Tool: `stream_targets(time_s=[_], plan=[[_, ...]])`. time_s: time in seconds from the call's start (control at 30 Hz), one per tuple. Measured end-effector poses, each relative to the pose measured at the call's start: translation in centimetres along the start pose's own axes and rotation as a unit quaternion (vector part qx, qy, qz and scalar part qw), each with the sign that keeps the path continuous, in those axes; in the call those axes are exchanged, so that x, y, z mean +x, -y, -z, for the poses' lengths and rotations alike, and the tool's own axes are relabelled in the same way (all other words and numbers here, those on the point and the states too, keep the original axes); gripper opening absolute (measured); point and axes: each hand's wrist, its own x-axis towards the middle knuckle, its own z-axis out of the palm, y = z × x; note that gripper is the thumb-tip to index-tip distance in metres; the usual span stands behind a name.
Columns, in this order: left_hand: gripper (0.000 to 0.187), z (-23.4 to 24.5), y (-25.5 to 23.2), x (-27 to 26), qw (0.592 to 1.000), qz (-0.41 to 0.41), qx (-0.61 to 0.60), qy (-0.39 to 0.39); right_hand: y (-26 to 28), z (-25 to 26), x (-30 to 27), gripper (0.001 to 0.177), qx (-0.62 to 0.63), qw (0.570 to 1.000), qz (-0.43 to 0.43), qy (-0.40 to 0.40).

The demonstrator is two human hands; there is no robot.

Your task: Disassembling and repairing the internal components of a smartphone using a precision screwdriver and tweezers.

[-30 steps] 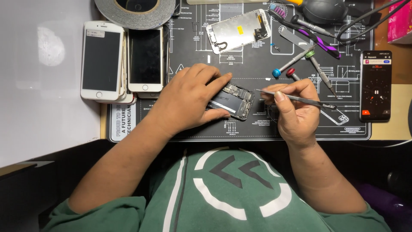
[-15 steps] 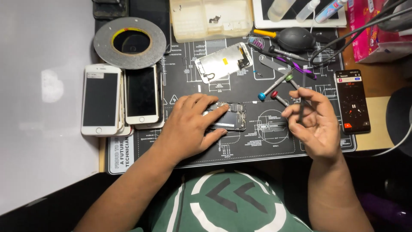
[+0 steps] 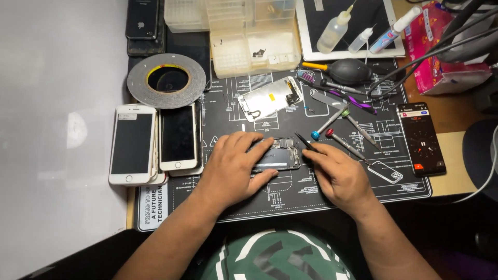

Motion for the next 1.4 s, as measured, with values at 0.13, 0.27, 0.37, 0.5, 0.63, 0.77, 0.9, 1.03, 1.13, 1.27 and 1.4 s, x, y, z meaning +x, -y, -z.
stream_targets(time_s=[0.13, 0.27, 0.37, 0.5, 0.63, 0.77, 0.9, 1.03, 1.13, 1.27, 1.4], plan=[[0.059, 0.6, 0.1, 0.0, 1.000, 0.000, -0.007, 0.001, 0.7, 0.2, 0.5, 0.029, -0.043, 0.999, 0.013, -0.011], [0.076, 1.0, 0.5, 0.3, 0.997, 0.021, -0.077, 0.021, 1.3, 0.3, 1.3, 0.022, -0.057, 0.998, 0.027, -0.031], [0.084, 0.8, 0.4, -0.2, 0.996, 0.032, -0.085, 0.021, 1.4, 0.1, 1.1, 0.019, -0.071, 0.996, 0.037, -0.038], [0.090, 0.8, 0.2, -0.2, 0.994, 0.035, -0.099, 0.018, 1.2, 0.2, 1.0, 0.017, -0.069, 0.995, 0.049, -0.047], [0.091, 0.2, 0.8, -0.3, 0.993, 0.049, -0.104, 0.016, 0.9, 0.4, 0.5, 0.013, -0.023, 0.996, 0.038, -0.075], [0.094, 0.1, 0.8, -0.3, 0.993, 0.060, -0.100, 0.018, -0.9, 2.2, -0.3, 0.014, -0.004, 0.983, -0.015, -0.180], [0.094, 0.4, 0.5, -0.2, 0.993, 0.070, -0.091, 0.022, -3.8, 5.0, -1.4, 0.012, -0.047, 0.984, -0.089, -0.150], [0.091, 0.3, 0.7, -0.1, 0.993, 0.074, -0.090, 0.022, -3.5, 5.7, -1.2, 0.010, -0.057, 0.989, -0.097, -0.099], [0.090, 0.5, 0.7, -0.5, 0.991, 0.080, -0.101, 0.017, -3.0, 4.6, -1.3, 0.017, -0.051, 0.993, -0.102, -0.042], [0.087, 0.3, 0.8, -0.3, 0.995, 0.059, -0.085, 0.003, -3.1, 4.8, -0.2, 0.010, -0.128, 0.988, -0.080, -0.015], [0.088, 0.0, 1.0, -0.4, 0.994, 0.055, -0.092, 0.005, -2.6, 6.2, 2.7, 0.015, -0.067, 0.992, -0.088, -0.061]])
